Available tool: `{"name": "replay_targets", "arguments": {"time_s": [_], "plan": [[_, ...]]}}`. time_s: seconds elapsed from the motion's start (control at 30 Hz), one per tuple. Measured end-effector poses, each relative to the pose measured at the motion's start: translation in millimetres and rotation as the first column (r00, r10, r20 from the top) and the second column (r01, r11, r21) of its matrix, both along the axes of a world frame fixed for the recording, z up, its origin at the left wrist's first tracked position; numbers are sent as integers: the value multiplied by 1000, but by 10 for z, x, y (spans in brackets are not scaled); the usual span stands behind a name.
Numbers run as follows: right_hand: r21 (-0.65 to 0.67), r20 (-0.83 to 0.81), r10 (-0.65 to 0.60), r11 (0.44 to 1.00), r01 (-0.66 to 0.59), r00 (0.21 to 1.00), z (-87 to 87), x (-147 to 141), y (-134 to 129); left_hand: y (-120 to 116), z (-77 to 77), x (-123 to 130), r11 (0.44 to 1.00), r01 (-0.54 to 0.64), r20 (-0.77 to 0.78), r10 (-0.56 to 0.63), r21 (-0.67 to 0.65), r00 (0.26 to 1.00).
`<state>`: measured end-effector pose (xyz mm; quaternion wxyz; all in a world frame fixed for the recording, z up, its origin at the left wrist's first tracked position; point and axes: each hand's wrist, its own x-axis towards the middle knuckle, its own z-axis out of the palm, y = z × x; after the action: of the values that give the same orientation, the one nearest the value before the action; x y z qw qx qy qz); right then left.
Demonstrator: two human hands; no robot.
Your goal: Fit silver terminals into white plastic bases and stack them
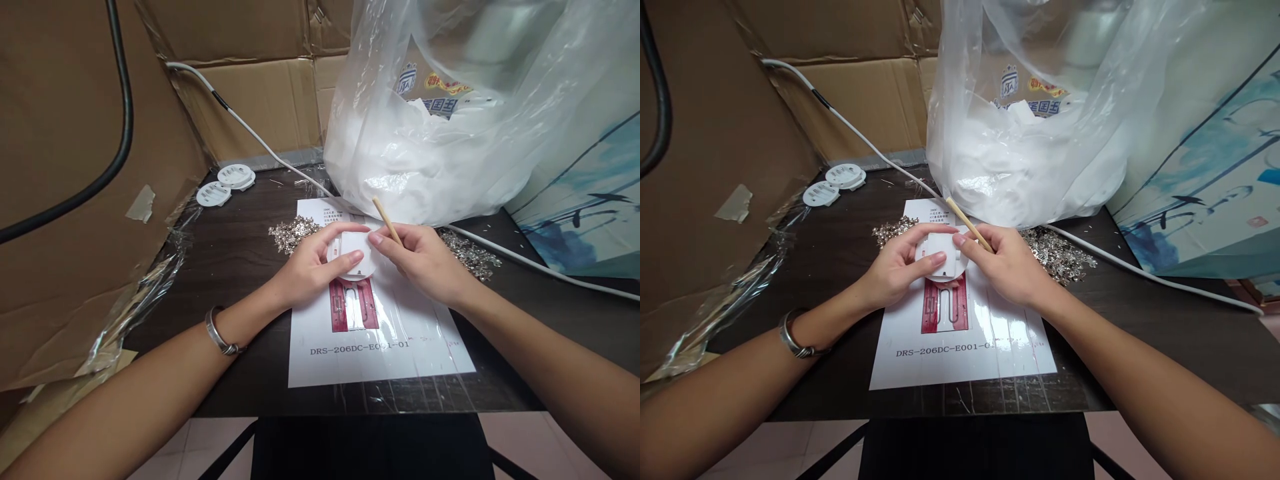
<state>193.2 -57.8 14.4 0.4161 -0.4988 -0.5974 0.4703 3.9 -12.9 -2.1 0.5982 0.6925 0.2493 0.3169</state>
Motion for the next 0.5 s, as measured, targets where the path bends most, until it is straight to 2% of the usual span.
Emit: {"name": "replay_targets", "arguments": {"time_s": [0.3, 0.5], "plan": [[75, 29, -54, 996, 52, 998, 12, 0, -6, 27, -43, -22, 972, -117, -4, 120, 204, 993], [84, 49, -75, 994, 70, 996, 12, 6, -20, 26, -37, -38, 962, -152, -24, 162, 228, 986]]}}
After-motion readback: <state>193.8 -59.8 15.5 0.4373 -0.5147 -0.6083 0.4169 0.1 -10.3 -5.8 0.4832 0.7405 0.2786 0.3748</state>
